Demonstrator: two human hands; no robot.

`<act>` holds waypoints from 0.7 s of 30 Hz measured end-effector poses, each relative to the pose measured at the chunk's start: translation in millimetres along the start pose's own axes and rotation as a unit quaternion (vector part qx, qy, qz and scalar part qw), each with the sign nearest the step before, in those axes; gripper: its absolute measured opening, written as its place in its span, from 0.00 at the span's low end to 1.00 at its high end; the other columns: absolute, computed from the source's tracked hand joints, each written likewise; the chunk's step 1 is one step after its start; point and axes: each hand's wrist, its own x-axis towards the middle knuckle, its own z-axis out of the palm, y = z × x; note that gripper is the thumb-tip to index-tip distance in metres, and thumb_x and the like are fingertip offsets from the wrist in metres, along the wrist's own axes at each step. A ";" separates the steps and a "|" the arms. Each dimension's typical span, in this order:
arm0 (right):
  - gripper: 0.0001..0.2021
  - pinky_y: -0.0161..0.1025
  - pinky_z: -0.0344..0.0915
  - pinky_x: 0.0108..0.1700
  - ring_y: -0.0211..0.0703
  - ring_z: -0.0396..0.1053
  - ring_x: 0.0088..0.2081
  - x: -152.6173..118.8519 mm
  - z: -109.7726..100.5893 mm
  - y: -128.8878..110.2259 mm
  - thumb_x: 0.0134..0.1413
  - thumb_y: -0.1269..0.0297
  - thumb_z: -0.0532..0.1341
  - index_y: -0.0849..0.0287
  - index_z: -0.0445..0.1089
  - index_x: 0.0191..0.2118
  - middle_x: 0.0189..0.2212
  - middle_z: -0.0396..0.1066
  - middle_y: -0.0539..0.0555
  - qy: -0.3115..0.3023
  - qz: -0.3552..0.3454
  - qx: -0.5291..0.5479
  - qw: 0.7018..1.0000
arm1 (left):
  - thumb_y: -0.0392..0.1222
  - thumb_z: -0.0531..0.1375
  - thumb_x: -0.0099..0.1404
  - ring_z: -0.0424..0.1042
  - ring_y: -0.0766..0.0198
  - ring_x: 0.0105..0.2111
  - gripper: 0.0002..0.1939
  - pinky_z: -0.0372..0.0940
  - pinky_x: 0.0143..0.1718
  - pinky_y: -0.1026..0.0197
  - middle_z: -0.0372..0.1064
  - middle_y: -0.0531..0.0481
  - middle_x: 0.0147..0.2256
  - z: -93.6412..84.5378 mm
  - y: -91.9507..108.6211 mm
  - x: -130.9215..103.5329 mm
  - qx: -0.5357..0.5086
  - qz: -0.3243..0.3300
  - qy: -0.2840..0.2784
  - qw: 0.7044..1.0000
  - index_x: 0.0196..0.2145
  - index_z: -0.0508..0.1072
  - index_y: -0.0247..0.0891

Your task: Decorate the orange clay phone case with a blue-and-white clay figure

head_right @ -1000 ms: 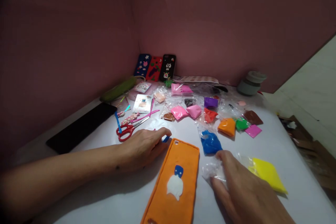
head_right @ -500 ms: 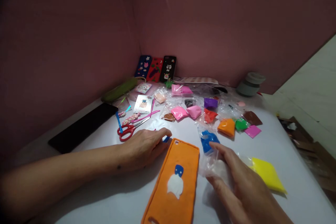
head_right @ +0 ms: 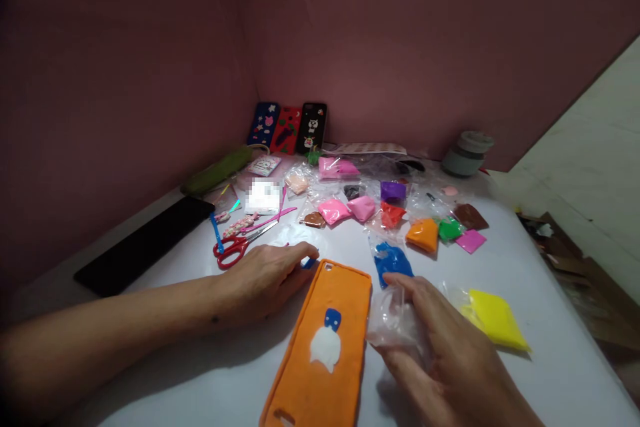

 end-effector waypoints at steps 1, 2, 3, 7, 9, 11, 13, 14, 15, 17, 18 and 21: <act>0.18 0.44 0.72 0.45 0.53 0.74 0.45 -0.4 0.4 -0.8 0.58 0.56 0.56 0.53 0.60 0.53 0.46 0.73 0.58 0.007 0.004 0.009 1.000 | 0.42 0.46 0.69 0.75 0.51 0.30 0.14 0.63 0.26 0.57 0.76 0.45 0.32 0.5 0.0 -0.1 -0.001 0.001 0.006 1.000 0.45 0.68 0.38; 0.17 0.43 0.72 0.46 0.52 0.74 0.46 -0.2 0.6 -2.0 0.58 0.58 0.56 0.53 0.61 0.52 0.46 0.73 0.58 0.016 0.006 0.018 1.000 | 0.42 0.47 0.69 0.75 0.50 0.29 0.14 0.63 0.25 0.58 0.76 0.45 0.31 1.3 -0.2 -0.1 -0.003 0.003 0.013 1.000 0.45 0.68 0.38; 0.16 0.42 0.72 0.45 0.51 0.74 0.45 0.4 0.3 -3.4 0.57 0.59 0.57 0.52 0.62 0.51 0.45 0.73 0.56 0.025 0.000 0.028 0.999 | 0.42 0.48 0.69 0.75 0.51 0.28 0.14 0.62 0.25 0.58 0.76 0.45 0.30 2.5 -0.6 -0.2 -0.006 0.006 0.021 1.000 0.45 0.69 0.38; 0.16 0.37 0.73 0.40 0.45 0.75 0.39 5.0 -3.0 -9.2 0.56 0.63 0.58 0.50 0.63 0.51 0.40 0.74 0.52 0.047 -0.039 0.086 0.994 | 0.41 0.51 0.68 0.74 0.54 0.27 0.13 0.61 0.24 0.60 0.75 0.46 0.29 7.9 -4.4 0.1 -0.038 0.034 0.085 0.995 0.46 0.68 0.36; 0.16 0.36 0.73 0.38 0.43 0.75 0.36 7.2 -4.3 -12.0 0.56 0.63 0.59 0.50 0.64 0.51 0.39 0.74 0.51 0.046 -0.039 0.104 0.993 | 0.38 0.50 0.68 0.73 0.58 0.26 0.12 0.61 0.26 0.61 0.74 0.46 0.30 9.2 -6.1 -0.3 -0.067 0.056 0.136 0.987 0.46 0.68 0.34; 0.16 0.35 0.74 0.37 0.42 0.75 0.35 8.6 -4.6 -14.7 0.55 0.62 0.60 0.50 0.64 0.51 0.38 0.74 0.50 0.043 -0.029 0.117 0.992 | 0.36 0.50 0.68 0.71 0.63 0.26 0.10 0.61 0.26 0.64 0.72 0.48 0.30 7.7 -5.8 -2.2 -0.104 0.086 0.186 0.973 0.44 0.68 0.34; 0.16 0.34 0.74 0.37 0.40 0.74 0.33 8.6 -4.4 -17.6 0.55 0.62 0.60 0.50 0.65 0.50 0.36 0.74 0.49 0.044 -0.033 0.133 0.990 | 0.35 0.51 0.68 0.69 0.68 0.25 0.08 0.61 0.26 0.68 0.70 0.51 0.29 2.4 -1.7 -6.9 -0.146 0.130 0.220 0.956 0.41 0.68 0.35; 0.16 0.34 0.74 0.37 0.40 0.74 0.32 7.9 -4.3 -18.9 0.55 0.63 0.60 0.50 0.65 0.51 0.35 0.74 0.49 0.048 -0.038 0.139 0.988 | 0.34 0.52 0.68 0.67 0.70 0.25 0.07 0.60 0.26 0.69 0.69 0.52 0.28 -1.7 2.1 -10.4 -0.172 0.161 0.226 0.945 0.41 0.68 0.36; 0.17 0.34 0.74 0.38 0.40 0.75 0.32 6.5 -4.5 -20.2 0.55 0.63 0.60 0.50 0.64 0.51 0.36 0.74 0.49 0.046 -0.041 0.139 0.988 | 0.33 0.52 0.68 0.67 0.71 0.25 0.06 0.60 0.26 0.70 0.69 0.53 0.28 -6.6 7.0 -14.6 -0.198 0.195 0.224 0.934 0.40 0.69 0.36; 0.19 0.34 0.73 0.40 0.41 0.76 0.37 1.9 -5.0 -22.7 0.55 0.63 0.60 0.51 0.62 0.53 0.40 0.75 0.50 0.036 -0.043 0.128 0.990 | 0.29 0.52 0.67 0.66 0.71 0.26 0.09 0.61 0.28 0.70 0.68 0.51 0.28 -17.7 19.8 -24.0 -0.261 0.261 0.193 0.909 0.41 0.70 0.34; 0.21 0.34 0.74 0.41 0.42 0.76 0.39 -1.1 -5.1 -23.9 0.55 0.63 0.60 0.51 0.61 0.55 0.42 0.76 0.52 0.025 -0.037 0.123 0.991 | 0.28 0.52 0.66 0.67 0.70 0.27 0.10 0.61 0.27 0.70 0.68 0.51 0.28 -22.9 27.1 -28.6 -0.280 0.276 0.177 0.902 0.42 0.70 0.34; 0.24 0.32 0.75 0.32 0.46 0.78 0.39 -10.6 -3.7 -27.9 0.53 0.63 0.60 0.50 0.60 0.57 0.44 0.77 0.53 -0.010 -0.015 0.142 0.990 | 0.29 0.52 0.67 0.69 0.68 0.29 0.11 0.64 0.31 0.69 0.70 0.48 0.31 -33.7 47.9 -38.3 -0.269 0.236 0.120 0.926 0.42 0.72 0.34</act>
